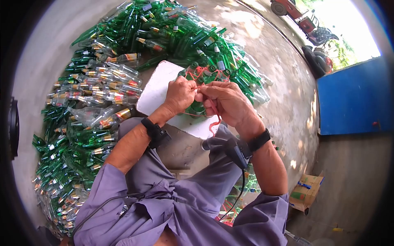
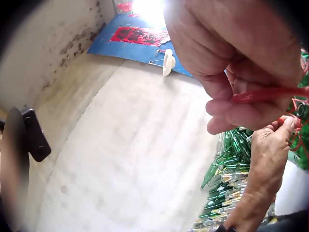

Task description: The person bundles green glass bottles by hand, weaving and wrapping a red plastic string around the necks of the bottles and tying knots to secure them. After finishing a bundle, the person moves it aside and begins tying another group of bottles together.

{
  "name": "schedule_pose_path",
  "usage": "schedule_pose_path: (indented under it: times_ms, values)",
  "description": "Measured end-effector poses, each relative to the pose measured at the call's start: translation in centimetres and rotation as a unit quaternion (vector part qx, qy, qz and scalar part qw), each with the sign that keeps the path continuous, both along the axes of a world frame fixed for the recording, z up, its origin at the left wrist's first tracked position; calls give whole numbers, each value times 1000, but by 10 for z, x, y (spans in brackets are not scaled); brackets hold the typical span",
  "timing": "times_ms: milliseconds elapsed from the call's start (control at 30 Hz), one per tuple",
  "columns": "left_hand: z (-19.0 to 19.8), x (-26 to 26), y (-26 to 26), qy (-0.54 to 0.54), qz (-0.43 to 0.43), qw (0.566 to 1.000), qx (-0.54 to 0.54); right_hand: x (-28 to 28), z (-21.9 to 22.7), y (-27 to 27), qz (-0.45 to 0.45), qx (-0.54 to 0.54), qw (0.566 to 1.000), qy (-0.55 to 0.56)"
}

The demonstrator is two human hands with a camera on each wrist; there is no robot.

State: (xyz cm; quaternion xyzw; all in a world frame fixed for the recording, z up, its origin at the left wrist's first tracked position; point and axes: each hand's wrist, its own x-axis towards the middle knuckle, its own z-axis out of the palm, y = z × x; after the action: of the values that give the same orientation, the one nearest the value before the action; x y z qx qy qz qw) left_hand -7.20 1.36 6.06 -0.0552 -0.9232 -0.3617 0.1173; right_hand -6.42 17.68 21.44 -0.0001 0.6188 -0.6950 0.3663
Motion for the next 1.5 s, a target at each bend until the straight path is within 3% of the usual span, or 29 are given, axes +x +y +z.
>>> schedule_pose_path:
  times_ms: [100,267,333,367,433,633,667,733,867,933,1067,1167,1400,1467,1500]
  values:
    - [-10,-7,-2,31,-3,999,37,-10,-10,-3,-26,-31,999,-17]
    - [-1,-8,-7,-15,-20,998,50,-25,-28,-11,-95,28,995,10]
    - [1,-7,-7,-37,-16,998,47,-34,-44,-8,-56,155,974,154]
    - [1,-8,-8,-48,-16,997,63,-37,-50,-7,-57,155,974,154]
    - [1,-7,-7,-59,-16,995,79,-42,-60,-7,-32,258,939,223]
    - [2,-6,-8,-40,-17,993,107,-61,-95,-2,-1,366,861,353]
    - [2,-6,-9,-43,-20,993,105,-66,-107,-1,-1,367,861,353]
    - [0,-7,-9,-48,-24,993,103,-70,-123,-7,-17,494,785,373]
    - [-1,-8,-9,-44,-26,994,101,-71,-123,-12,-28,543,752,374]
    - [0,-7,-10,-44,-32,993,103,-68,-102,-18,9,588,740,327]
    - [-2,-8,-10,-42,-38,992,109,-77,-106,-18,20,581,754,305]
    - [-5,-8,-9,-43,-37,992,115,-78,-103,-23,39,605,735,305]
    - [1,-7,-10,-61,-36,992,105,-75,-105,-30,8,593,742,314]
    - [-1,-7,-10,-61,-34,991,113,-86,-128,-20,3,595,738,320]
    - [-1,-7,-10,-60,-33,990,121,-105,-164,0,83,584,713,378]
